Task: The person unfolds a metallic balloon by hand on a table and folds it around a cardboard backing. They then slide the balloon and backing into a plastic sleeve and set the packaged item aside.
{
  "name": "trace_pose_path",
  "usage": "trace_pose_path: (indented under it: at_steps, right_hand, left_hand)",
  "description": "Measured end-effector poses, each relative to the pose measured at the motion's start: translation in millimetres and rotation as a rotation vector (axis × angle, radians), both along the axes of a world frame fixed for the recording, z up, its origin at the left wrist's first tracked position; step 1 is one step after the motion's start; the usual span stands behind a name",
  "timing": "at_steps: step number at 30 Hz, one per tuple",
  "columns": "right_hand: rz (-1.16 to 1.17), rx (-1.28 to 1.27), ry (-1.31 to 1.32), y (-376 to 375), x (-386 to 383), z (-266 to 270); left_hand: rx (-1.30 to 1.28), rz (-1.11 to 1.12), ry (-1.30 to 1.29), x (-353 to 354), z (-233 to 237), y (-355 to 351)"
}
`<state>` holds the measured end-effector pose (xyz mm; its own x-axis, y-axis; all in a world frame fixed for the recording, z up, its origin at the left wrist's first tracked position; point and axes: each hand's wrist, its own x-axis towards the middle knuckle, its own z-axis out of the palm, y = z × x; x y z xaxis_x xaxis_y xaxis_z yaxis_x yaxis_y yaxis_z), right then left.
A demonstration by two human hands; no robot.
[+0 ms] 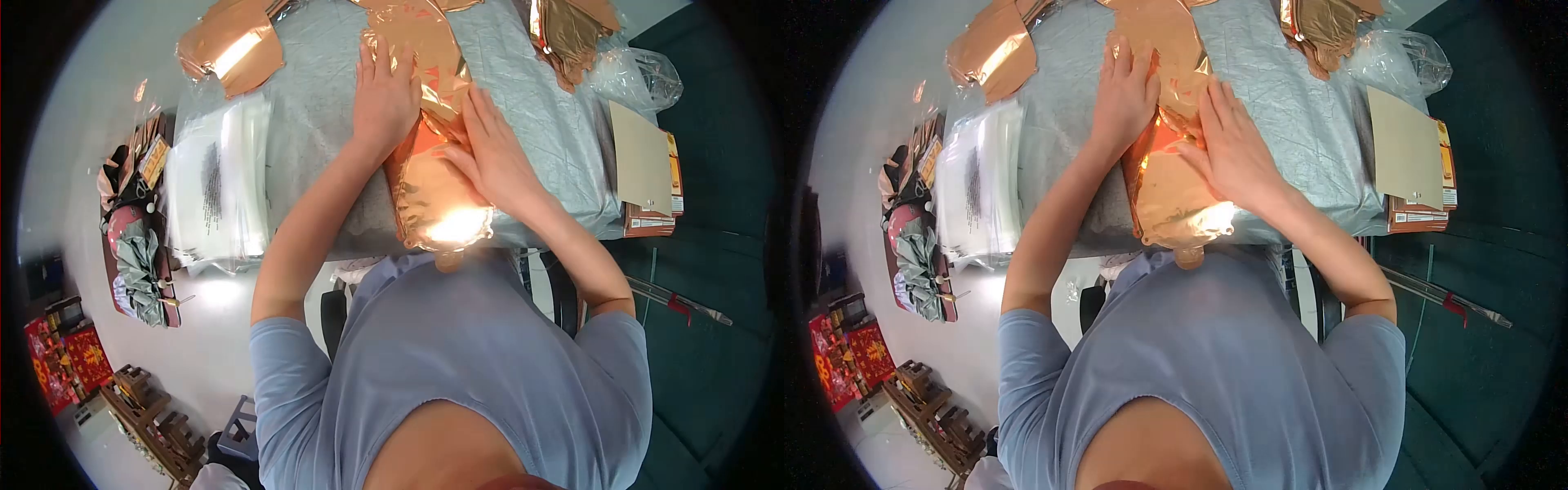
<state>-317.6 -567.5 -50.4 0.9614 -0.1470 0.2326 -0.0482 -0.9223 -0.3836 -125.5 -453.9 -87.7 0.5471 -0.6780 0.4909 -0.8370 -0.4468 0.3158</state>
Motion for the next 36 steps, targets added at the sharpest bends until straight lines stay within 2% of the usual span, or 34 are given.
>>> trace_pose_path:
  at_steps: [19,22,24,26,28,30,31,33,34,36]
  right_hand:
    - [0.016,-0.13,0.071,18.7,-3.7,-6.0]
    - [0.021,-0.086,0.047,12.9,-6.1,-0.4]
    - [-0.002,0.055,-0.066,-3.6,-10.8,11.8]
    - [-0.166,-0.151,-0.248,-26.1,-24.6,39.2]
    - [-0.367,-0.427,-0.312,-62.8,-46.4,53.5]
    - [-0.607,-0.727,-0.163,-102.6,-77.1,48.6]
    - [-0.609,-0.729,-0.164,-113.1,-89.2,46.8]
    - [-0.87,-0.831,0.205,-121.3,-106.8,46.1]
    - [-0.869,-0.832,0.203,-121.5,-110.8,45.7]
    - [-0.892,-0.601,0.334,-119.8,-115.7,46.7]
  left_hand:
    - [0.09,0.05,-0.064,-2.1,-3.3,-1.6]
    - [0.091,0.053,-0.058,-1.5,-4.5,-1.9]
    - [0.105,0.049,-0.062,-0.5,-3.3,-2.5]
    - [0.124,0.056,-0.062,-1.2,-3.1,-0.9]
    - [0.115,0.05,-0.037,-1.3,-2.2,-1.1]
    - [0.116,0.048,-0.039,-1.4,-2.5,-0.9]
    - [0.118,0.049,-0.043,-1.0,-2.6,-0.9]
    - [0.105,0.043,-0.033,-0.5,-3.8,-1.4]
    - [0.094,0.041,-0.024,0.2,-4.3,-1.1]
    - [0.095,0.041,-0.018,-0.8,-3.3,-0.5]
